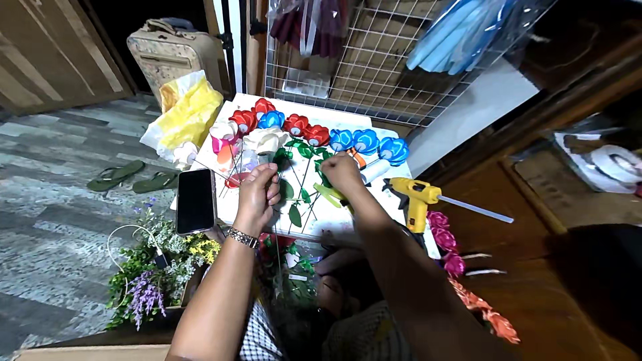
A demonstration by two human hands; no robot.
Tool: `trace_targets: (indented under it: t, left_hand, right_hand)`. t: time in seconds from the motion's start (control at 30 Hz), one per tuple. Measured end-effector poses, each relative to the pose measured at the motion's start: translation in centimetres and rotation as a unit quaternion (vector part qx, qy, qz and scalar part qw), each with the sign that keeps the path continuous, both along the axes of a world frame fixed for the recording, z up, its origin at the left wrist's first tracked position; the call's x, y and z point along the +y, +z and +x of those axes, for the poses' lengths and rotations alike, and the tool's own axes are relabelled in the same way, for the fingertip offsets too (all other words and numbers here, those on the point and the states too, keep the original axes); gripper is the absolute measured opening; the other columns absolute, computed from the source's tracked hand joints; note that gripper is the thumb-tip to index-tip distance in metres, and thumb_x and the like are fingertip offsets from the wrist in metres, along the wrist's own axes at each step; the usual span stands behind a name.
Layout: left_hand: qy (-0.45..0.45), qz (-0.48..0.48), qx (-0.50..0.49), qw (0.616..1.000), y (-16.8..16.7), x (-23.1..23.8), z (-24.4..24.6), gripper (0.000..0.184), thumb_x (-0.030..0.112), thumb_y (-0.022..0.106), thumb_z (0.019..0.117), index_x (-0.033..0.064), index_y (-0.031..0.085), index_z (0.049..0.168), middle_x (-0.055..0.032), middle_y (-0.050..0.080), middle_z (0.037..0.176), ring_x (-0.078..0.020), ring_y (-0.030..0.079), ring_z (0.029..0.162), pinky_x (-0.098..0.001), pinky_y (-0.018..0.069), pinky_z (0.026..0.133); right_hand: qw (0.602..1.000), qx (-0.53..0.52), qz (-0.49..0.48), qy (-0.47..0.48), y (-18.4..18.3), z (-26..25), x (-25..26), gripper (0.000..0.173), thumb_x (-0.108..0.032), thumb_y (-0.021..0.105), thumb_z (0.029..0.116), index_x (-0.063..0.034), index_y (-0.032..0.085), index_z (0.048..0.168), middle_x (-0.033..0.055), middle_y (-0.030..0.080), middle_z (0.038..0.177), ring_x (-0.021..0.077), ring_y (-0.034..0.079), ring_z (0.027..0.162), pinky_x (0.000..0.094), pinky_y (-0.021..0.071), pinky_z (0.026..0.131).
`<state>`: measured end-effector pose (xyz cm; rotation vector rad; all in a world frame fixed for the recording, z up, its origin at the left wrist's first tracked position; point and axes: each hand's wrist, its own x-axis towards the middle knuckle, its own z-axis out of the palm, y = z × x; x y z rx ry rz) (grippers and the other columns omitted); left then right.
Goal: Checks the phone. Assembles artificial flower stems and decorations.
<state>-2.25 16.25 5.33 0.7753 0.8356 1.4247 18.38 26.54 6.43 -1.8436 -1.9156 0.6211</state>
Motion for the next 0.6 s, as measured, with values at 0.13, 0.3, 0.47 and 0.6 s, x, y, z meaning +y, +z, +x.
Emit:
trace_targets:
  t: [0.13, 0.3, 0.47, 0.6]
  left_hand:
    - [-0.036, -0.012, 0.003, 0.999, 0.0, 0.0, 1.1, 0.006, 0.020, 0.055, 0.1037, 0.0178, 0.061, 0.104, 0.0063, 0.044, 0.065, 0.0007, 0.031, 0.041, -0.0124, 0.0288, 0.037]
    - [-0.091, 0.026, -0.009, 0.995, 0.4, -1.2, 4.7, 0.007, 0.016, 0.059, 0.1015, 0.0183, 0.065, 0.103, 0.0062, 0.044, 0.059, 0.0006, 0.032, 0.041, -0.0130, 0.0286, 0.038]
    - [-0.087, 0.006, 0.003, 0.996, 0.3, -1.6, 8.2, 0.006, 0.006, 0.062, 0.0987, 0.0100, 0.065, 0.096, 0.0030, 0.051, 0.062, -0.0005, 0.038, 0.043, -0.0138, 0.0324, 0.040]
    - [-0.073, -0.005, 0.006, 0.997, 0.7, -1.8, 9.2, 0.008, 0.008, 0.060, 0.1010, 0.0095, 0.063, 0.093, 0.0036, 0.049, 0.059, -0.0008, 0.039, 0.043, -0.0141, 0.0343, 0.041]
  right_hand:
    - [0.911, 0.408, -0.039, 0.047, 0.7, 1.1, -2.8, 0.011, -0.010, 0.059, 0.1014, -0.0062, 0.069, 0.103, -0.0022, 0.063, 0.087, 0.0040, 0.056, 0.073, 0.0208, 0.0480, 0.067]
    - [0.795, 0.574, -0.104, 0.168, 0.5, 2.2, -7.9, 0.018, -0.012, 0.055, 0.1012, -0.0156, 0.072, 0.096, -0.0056, 0.069, 0.087, 0.0017, 0.063, 0.074, 0.0191, 0.0543, 0.070]
    - [0.927, 0.368, 0.010, 0.069, 0.4, 4.5, -10.6, 0.028, -0.026, 0.053, 0.1063, -0.0097, 0.071, 0.092, -0.0065, 0.064, 0.079, -0.0012, 0.052, 0.064, 0.0176, 0.0458, 0.061]
    - [0.993, 0.025, 0.080, -0.088, 1.4, 11.4, -13.5, 0.031, -0.022, 0.061, 0.1028, 0.0069, 0.071, 0.100, 0.0251, 0.066, 0.108, 0.0403, 0.064, 0.098, 0.0630, 0.0503, 0.086]
